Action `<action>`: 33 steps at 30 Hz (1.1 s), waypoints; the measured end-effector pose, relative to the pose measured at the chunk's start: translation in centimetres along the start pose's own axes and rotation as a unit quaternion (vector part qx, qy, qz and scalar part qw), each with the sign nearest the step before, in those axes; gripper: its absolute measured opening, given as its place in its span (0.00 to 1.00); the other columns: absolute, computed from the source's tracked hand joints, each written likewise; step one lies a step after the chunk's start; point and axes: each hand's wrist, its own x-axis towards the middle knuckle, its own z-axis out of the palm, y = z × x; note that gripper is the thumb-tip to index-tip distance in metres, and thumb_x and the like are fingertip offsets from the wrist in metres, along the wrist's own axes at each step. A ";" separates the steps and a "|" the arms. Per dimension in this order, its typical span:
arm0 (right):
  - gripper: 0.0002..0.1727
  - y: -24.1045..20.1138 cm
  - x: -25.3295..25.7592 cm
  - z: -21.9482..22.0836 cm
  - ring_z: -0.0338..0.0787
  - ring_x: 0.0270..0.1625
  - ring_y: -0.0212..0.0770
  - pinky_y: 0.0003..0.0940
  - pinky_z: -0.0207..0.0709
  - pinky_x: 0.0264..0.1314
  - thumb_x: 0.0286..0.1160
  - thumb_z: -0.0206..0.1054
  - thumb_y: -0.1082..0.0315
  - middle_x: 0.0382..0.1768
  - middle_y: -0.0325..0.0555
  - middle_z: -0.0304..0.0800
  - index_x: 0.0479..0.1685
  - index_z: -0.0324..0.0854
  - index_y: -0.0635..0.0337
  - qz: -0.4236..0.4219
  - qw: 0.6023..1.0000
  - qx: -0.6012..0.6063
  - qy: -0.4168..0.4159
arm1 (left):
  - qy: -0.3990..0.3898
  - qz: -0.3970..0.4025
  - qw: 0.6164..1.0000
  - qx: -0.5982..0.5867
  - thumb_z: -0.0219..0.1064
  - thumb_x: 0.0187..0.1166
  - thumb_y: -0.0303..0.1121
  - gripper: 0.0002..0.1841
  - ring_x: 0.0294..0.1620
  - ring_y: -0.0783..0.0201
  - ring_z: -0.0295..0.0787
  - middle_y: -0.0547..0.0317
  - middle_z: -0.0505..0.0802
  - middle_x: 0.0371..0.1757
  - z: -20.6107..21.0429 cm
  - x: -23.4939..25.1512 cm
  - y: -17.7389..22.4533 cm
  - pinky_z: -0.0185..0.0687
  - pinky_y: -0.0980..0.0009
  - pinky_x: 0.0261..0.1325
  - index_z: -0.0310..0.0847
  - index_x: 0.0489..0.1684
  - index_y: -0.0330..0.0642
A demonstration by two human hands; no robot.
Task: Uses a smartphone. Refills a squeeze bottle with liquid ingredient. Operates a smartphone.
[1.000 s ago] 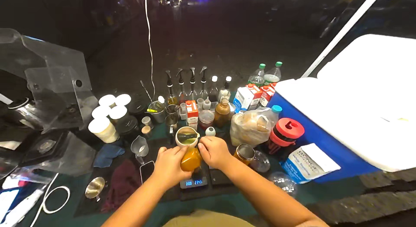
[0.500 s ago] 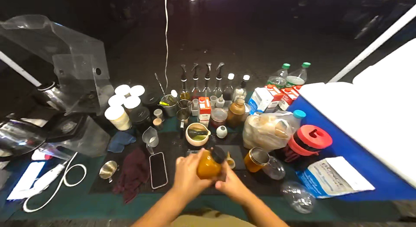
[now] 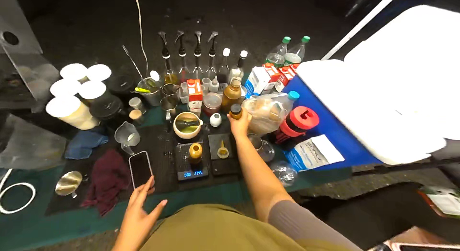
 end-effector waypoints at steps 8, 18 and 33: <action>0.45 1.4 1.0 2.6 0.72 0.79 0.69 0.57 0.65 0.81 0.65 0.83 0.65 0.77 0.75 0.69 0.83 0.64 0.68 0.054 0.998 0.019 0.012 | 0.057 -0.029 0.998 -0.023 0.73 0.66 0.39 0.40 0.55 0.61 0.90 0.35 0.89 0.60 -1.6 -1.1 0.0 0.84 0.71 0.60 0.68 0.79 0.23; 0.71 2.2 -1.2 1.4 0.64 0.84 0.72 0.57 0.67 0.81 0.59 0.85 0.69 0.87 0.77 0.47 0.95 0.25 0.57 0.115 0.993 0.027 -0.008 | 0.048 -0.071 0.994 -0.071 0.74 0.63 0.32 0.48 0.49 0.65 0.90 0.34 0.85 0.63 -0.8 -0.6 -0.3 0.86 0.74 0.52 0.51 0.87 0.23; 0.24 2.5 -8.6 -3.3 0.85 0.64 0.52 0.46 0.77 0.66 0.80 0.63 0.70 0.65 0.65 0.82 0.74 0.72 0.68 0.126 0.938 -0.043 -0.319 | -0.179 -0.108 0.977 0.051 0.85 0.61 0.45 0.62 0.88 0.33 0.56 0.30 0.60 0.89 10.3 11.6 0.9 0.50 0.39 0.87 0.41 0.94 0.35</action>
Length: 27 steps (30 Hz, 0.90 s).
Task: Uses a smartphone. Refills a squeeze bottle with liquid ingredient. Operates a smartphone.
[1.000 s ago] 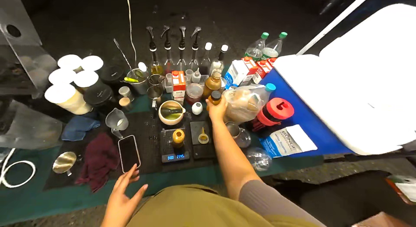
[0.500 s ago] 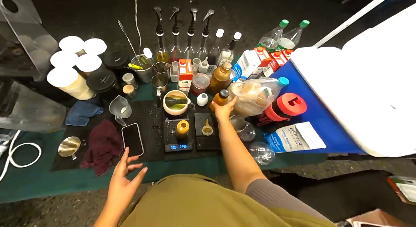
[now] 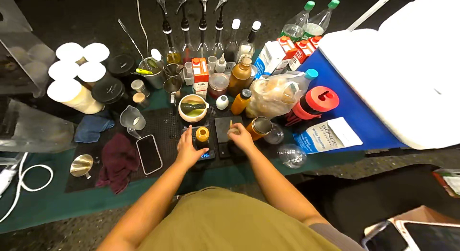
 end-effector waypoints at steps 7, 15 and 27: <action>0.22 -3.2 -1.4 4.6 0.85 0.56 0.49 0.43 0.80 0.60 0.85 0.57 0.76 0.61 0.64 0.78 0.76 0.62 0.68 0.004 0.921 0.388 0.038 | 0.012 0.054 0.998 -0.043 0.77 0.73 0.40 0.34 0.80 0.43 0.74 0.35 0.83 0.73 1.8 2.5 -0.9 0.47 0.45 0.90 0.74 0.74 0.26; 0.20 -3.5 -3.4 6.3 0.68 0.86 0.58 0.54 0.62 0.87 0.85 0.54 0.68 0.75 0.69 0.76 0.65 0.75 0.77 -0.374 0.920 0.101 -0.050 | 0.028 0.147 0.989 0.017 0.80 0.63 0.32 0.29 0.76 0.41 0.79 0.34 0.88 0.66 -2.1 -0.8 2.0 0.46 0.41 0.90 0.81 0.64 0.24; 0.40 -12.0 -4.9 -1.4 0.85 0.72 0.38 0.37 0.79 0.74 0.65 0.74 0.75 0.64 0.46 0.89 0.79 0.57 0.55 -0.623 0.711 -0.003 -0.326 | -0.189 0.310 0.915 -0.174 0.80 0.56 0.46 0.29 0.54 0.82 0.85 0.65 0.92 0.51 -9.5 -4.0 2.9 0.81 0.78 0.62 0.85 0.48 0.28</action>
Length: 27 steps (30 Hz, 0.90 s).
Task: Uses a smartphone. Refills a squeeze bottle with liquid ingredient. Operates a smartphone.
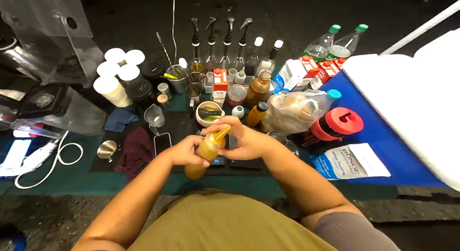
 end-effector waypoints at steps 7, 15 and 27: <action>0.59 0.7 1.1 1.7 0.90 0.67 0.38 0.39 0.83 0.73 0.65 0.79 0.74 0.66 0.35 0.89 0.92 0.39 0.31 0.002 0.983 0.121 0.139 | 0.264 0.023 0.962 0.067 0.80 0.54 0.34 0.21 0.50 0.78 0.88 0.55 0.93 0.44 3.3 -0.3 1.6 0.84 0.78 0.58 0.88 0.42 0.28; 0.60 -0.2 1.6 0.2 0.90 0.66 0.40 0.38 0.83 0.71 0.66 0.80 0.68 0.65 0.33 0.90 0.92 0.40 0.18 -0.054 0.955 0.292 0.005 | 0.038 0.172 0.984 -0.036 0.79 0.64 0.50 0.28 0.64 0.86 0.81 0.69 0.92 0.58 1.8 -0.3 2.4 0.79 0.79 0.69 0.87 0.54 0.36; 0.70 0.9 1.3 4.3 0.76 0.77 0.34 0.35 0.71 0.79 0.54 0.71 0.23 0.80 0.49 0.73 0.92 0.44 0.63 0.091 0.969 0.102 0.207 | 0.256 0.037 0.948 0.186 0.81 0.52 0.43 0.26 0.49 0.65 0.90 0.51 0.94 0.44 3.2 -0.8 2.9 0.86 0.64 0.55 0.89 0.44 0.31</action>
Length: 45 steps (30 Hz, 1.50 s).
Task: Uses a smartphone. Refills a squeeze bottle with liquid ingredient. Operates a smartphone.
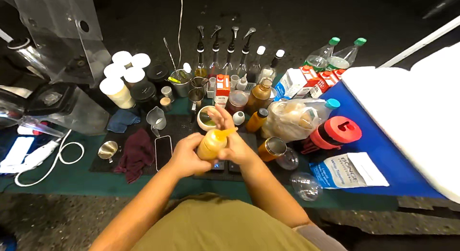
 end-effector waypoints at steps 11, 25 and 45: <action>0.70 -0.9 -0.4 -0.1 0.66 0.87 0.41 0.39 0.64 0.88 0.53 0.74 0.25 0.88 0.55 0.63 0.91 0.50 0.67 -0.054 0.990 0.018 -0.126 | -0.158 0.017 0.975 -0.157 0.83 0.52 0.43 0.32 0.53 0.67 0.91 0.46 0.93 0.49 -1.6 0.5 0.2 0.85 0.66 0.62 0.84 0.50 0.23; 0.28 0.1 -1.9 1.2 0.76 0.80 0.33 0.33 0.73 0.79 0.56 0.78 0.37 0.80 0.41 0.77 0.48 0.90 0.48 0.036 0.998 -0.025 -0.049 | -0.145 -0.083 0.981 -0.101 0.81 0.58 0.24 0.28 0.55 0.47 0.90 0.32 0.91 0.52 0.5 -0.5 2.0 0.82 0.51 0.64 0.79 0.60 0.19; 0.35 2.6 -2.6 2.1 0.84 0.65 0.26 0.24 0.81 0.66 0.48 0.83 0.53 0.73 0.47 0.78 0.55 0.79 0.68 0.108 0.991 0.015 0.072 | -0.196 -0.156 0.964 -0.085 0.81 0.62 0.28 0.37 0.70 0.46 0.83 0.34 0.87 0.66 1.4 0.8 -0.3 0.72 0.49 0.78 0.72 0.75 0.26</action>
